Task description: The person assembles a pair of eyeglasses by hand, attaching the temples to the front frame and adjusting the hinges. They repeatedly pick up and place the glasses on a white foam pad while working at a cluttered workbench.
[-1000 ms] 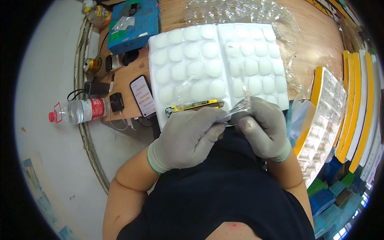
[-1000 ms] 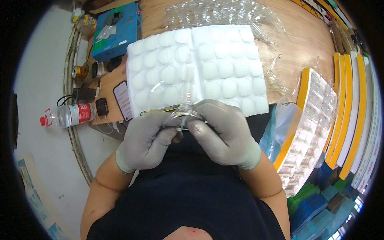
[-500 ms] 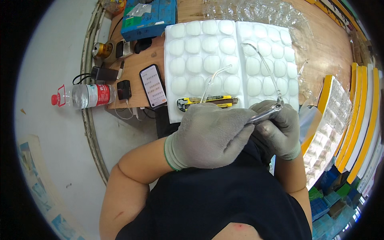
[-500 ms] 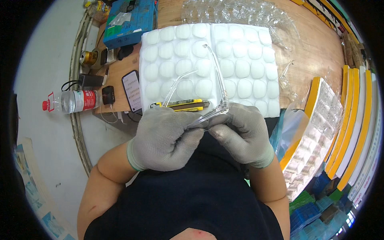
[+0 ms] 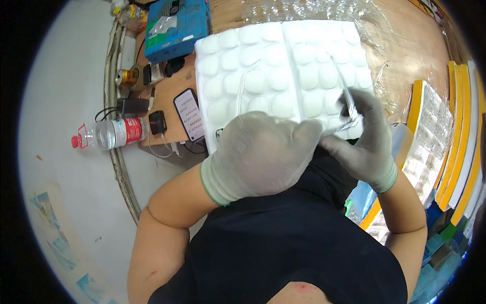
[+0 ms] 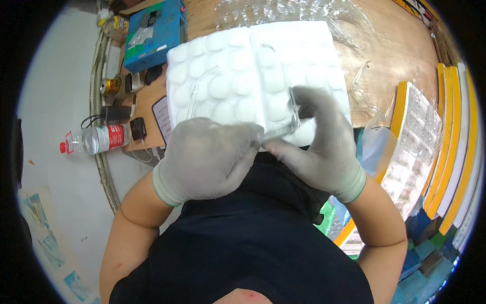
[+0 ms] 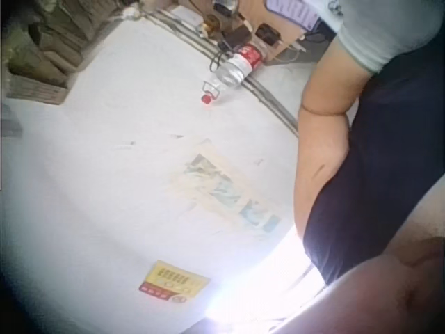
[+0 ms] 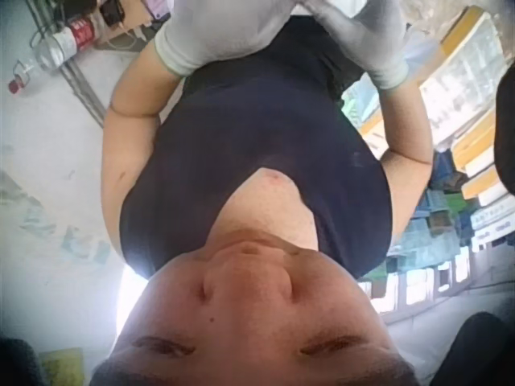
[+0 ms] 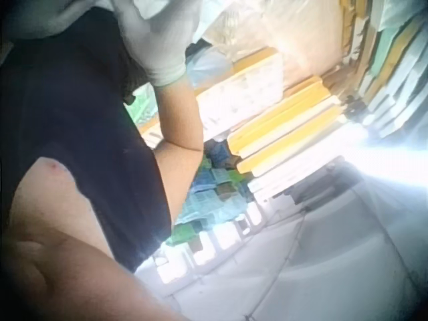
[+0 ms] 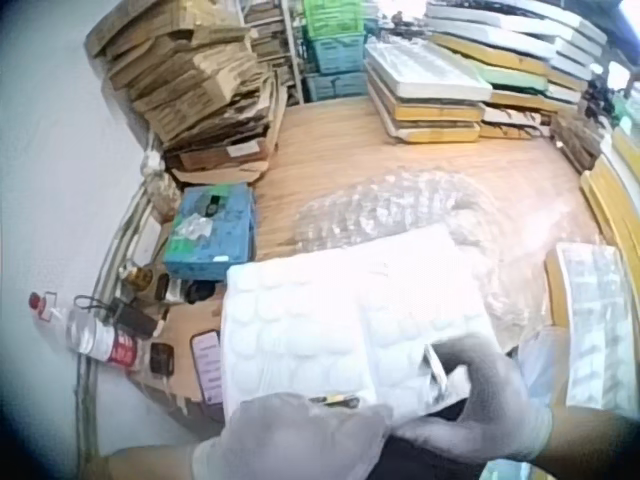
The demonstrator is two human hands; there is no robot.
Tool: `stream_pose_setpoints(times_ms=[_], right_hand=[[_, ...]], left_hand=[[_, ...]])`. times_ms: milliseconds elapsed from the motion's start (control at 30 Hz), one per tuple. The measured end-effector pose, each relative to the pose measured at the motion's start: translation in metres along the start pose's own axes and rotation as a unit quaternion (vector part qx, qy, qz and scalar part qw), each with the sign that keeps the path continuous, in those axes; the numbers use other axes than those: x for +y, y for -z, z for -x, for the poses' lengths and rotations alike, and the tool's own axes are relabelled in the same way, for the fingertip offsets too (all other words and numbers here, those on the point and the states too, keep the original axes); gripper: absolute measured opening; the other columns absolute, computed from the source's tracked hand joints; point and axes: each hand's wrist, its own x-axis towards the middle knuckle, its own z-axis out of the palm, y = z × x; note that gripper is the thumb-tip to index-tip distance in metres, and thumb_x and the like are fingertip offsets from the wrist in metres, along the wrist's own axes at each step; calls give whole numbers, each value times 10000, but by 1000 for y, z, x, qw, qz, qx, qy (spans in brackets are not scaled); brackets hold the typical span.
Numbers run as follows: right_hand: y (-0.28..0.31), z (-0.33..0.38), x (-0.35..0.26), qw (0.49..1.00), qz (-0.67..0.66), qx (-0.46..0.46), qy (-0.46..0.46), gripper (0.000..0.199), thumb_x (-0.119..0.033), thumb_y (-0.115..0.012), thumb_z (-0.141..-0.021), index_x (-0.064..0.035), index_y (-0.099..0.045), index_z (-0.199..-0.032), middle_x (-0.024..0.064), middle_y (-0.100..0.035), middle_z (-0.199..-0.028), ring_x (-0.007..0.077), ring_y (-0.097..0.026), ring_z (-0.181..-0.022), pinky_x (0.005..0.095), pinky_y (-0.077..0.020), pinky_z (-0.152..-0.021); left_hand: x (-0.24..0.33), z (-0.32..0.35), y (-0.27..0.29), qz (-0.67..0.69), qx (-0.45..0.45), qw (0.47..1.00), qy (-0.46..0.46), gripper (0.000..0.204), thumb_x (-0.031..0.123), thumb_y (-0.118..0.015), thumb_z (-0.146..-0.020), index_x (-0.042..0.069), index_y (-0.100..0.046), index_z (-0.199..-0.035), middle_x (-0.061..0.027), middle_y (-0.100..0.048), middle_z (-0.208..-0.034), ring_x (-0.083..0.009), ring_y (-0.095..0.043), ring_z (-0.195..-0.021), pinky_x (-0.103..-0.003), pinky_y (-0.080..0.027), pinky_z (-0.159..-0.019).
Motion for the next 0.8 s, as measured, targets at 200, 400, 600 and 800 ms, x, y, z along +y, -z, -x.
stream_pose_setpoints(times_ms=[200, 400, 600, 800], right_hand=[[28, 11, 5, 974, 133, -94, 156, 256, -230, -823, -738, -108, -664, -897, 87, -666, -944, 289, -666, -1003, 572, -417, -1064], [35, 22, 12, 996, -37, -12, 78, 85, -86, -650, -835, -34, -681, -895, 79, -653, -740, 258, -648, -689, 519, -471, -1026], [12, 38, -4, 918, -369, -8, -147, 670, 86, -487, -889, 113, -237, -1509, 193, -709, -1155, 311, -703, -1072, 367, -502, -1020], [6, 33, 2, 968, -242, 15, -70, 443, 53, -501, -878, 44, -427, -1315, 196, -706, -978, 303, -731, -821, 394, -587, -787]], left_hand=[[-5, -39, 20, 59, -182, 981, -43, 117, 170, -707, -864, 71, -741, -916, -70, -668, -634, -238, -683, -568, -348, -546, -573], [-169, -88, -51, -239, -17, 937, 254, 493, 443, -643, -926, -5, -625, -1132, -290, -651, -1103, -453, -620, -1074, -498, -498, -948], [-161, -97, -56, -137, 91, 956, 242, 381, 313, -748, -869, 0, -667, -1070, -199, -689, -960, -339, -664, -892, -413, -532, -811], [-74, -42, -16, 539, 24, 813, 221, 157, 96, -722, -874, 0, -636, -964, -70, -673, -861, -113, -628, -758, -254, -525, -691]])
